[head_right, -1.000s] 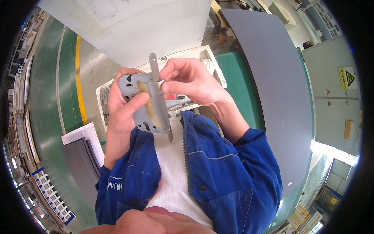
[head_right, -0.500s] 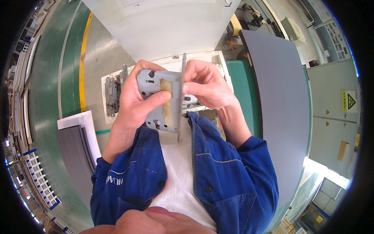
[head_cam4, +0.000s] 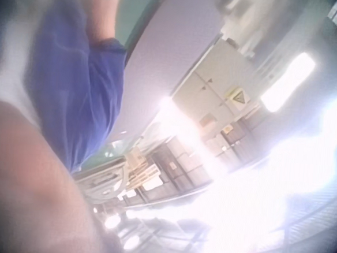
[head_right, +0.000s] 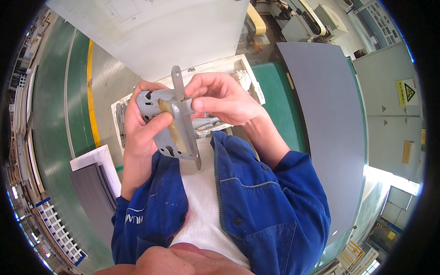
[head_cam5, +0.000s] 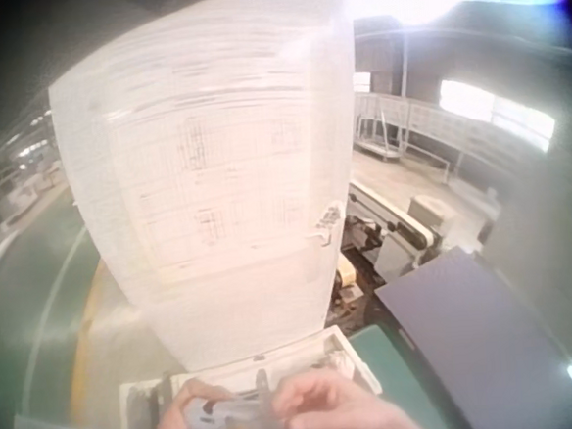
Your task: The person assembles small metal hardware components by hand, inserting pins and tabs into slots on metal plates, then placing the assembled units into a white tray. The person handles each piece individually, aligning and seating parts before moving to the next unit.
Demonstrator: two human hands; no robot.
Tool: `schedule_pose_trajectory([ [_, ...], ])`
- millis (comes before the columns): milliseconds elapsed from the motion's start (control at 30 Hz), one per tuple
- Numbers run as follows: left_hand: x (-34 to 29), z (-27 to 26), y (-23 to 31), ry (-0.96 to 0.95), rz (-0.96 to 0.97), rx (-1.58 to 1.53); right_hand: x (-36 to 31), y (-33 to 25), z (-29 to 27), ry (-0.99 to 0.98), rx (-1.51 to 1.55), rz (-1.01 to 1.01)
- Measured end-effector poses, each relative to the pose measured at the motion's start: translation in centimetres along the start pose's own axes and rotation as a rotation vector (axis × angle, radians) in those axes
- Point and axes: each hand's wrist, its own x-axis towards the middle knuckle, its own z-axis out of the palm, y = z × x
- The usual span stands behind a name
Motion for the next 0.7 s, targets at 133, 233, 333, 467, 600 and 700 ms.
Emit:
schedule_pose_trajectory([
  [133, 0.0, -0.1, 0.0, -0.018, 0.008, 0.019, -0.1, -0.1, -0.1, -0.004, -0.056, -0.008],
  [233, 0.0, -0.1, 0.0, -0.022, 0.006, 0.022, -0.2, 0.0, -0.1, -0.005, -0.071, -0.017],
  [333, 0.0, 0.0, -0.1, -0.026, 0.013, 0.022, -0.2, 0.1, -0.1, -0.014, -0.042, -0.021],
  [467, 0.0, 0.2, 0.1, -0.037, 0.01, 0.021, -0.1, 0.1, -0.1, -0.037, 0.005, -0.023],
  [600, -0.1, 0.6, 0.4, -0.02, 0.02, 0.073, -0.4, -0.2, -0.1, 0.021, -0.077, -0.041],
  [700, -0.3, 1.0, 0.5, -0.002, 0.05, 0.165, -0.4, -0.4, -0.1, 0.082, -0.174, -0.068],
])
